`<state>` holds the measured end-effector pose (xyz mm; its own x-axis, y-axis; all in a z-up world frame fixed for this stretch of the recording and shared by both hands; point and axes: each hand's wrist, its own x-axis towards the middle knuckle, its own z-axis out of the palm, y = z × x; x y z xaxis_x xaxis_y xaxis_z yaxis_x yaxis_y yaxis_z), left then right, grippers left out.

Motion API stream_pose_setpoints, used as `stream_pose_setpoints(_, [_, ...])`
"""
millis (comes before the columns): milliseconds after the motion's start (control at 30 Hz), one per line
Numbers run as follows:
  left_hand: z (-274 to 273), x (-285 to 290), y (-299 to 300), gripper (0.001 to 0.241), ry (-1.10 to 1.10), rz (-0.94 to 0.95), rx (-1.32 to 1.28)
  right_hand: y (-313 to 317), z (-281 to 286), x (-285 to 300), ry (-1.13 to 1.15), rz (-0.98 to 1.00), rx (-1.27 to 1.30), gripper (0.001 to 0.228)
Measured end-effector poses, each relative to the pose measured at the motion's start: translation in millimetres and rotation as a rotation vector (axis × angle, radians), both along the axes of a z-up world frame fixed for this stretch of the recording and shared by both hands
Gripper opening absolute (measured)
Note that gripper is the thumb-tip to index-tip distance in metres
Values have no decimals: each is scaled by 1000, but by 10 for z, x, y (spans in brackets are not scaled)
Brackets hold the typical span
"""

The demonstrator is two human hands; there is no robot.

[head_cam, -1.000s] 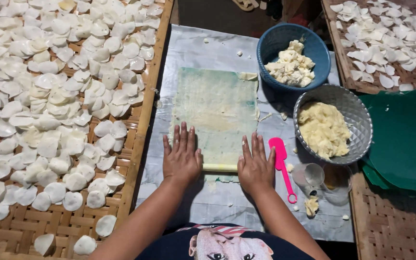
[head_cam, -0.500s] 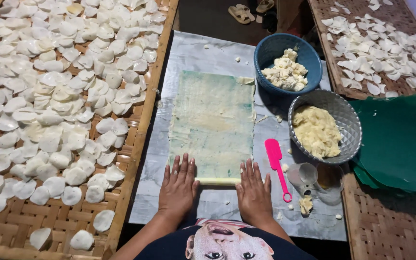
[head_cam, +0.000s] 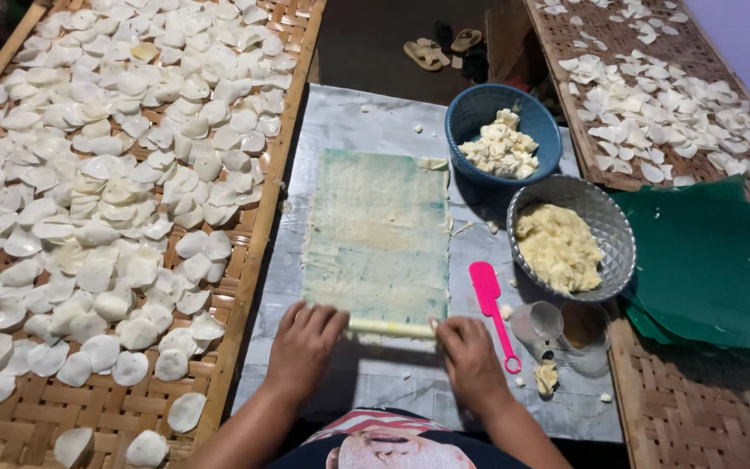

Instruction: Rolling out dough and cutting shapes to prepare traditional crackers.

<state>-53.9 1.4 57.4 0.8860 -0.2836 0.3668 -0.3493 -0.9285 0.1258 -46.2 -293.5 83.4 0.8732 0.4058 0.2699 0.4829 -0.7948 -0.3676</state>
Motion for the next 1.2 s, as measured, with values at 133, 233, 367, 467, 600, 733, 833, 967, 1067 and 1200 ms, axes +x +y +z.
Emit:
stream_pose_setpoints(133, [-203, 789, -9, 10, -280, -24, -13, -98, -277, 626, -159, 20, 24, 32])
stream_pose_setpoints(233, [-488, 1115, 60, 10, -137, -46, 25, -49, -275, 897, -86, 31, -62, 24])
stream_pose_setpoints(367, [-331, 1436, 22, 42, -10, 5, -69, -22, -393, 1231, -90, 19, -16, 17])
stream_pose_setpoints(467, [-152, 1594, -137, 57, 31, 151, -154, 107, -560, 1477, -153, -130, 121, 23])
stream_pose_setpoints(600, [28, 1745, -250, 77, 524, 293, -85, 352, -366, 1568, 37, -309, -220, 51])
stream_pose_setpoints(733, [56, 1491, -266, 74, 648, 256, -60, 492, -29, 1304, 399, -368, -374, 64])
stream_pose_setpoints(833, [15, 1174, -245, 70, 596, 215, -51, 461, -195, 1058, 435, -346, -486, 63])
stream_pose_setpoints(967, [-115, 1187, -241, 69, 567, 206, -35, 406, -322, 1050, 455, -340, -522, 64])
stream_pose_setpoints(1067, [-188, 1221, -280, 74, 619, 243, -78, 354, -376, 1090, 457, -354, -478, 67])
stream_pose_setpoints(1200, [-201, 882, -275, 71, 535, 220, -65, 374, -337, 764, 339, -336, -476, 65])
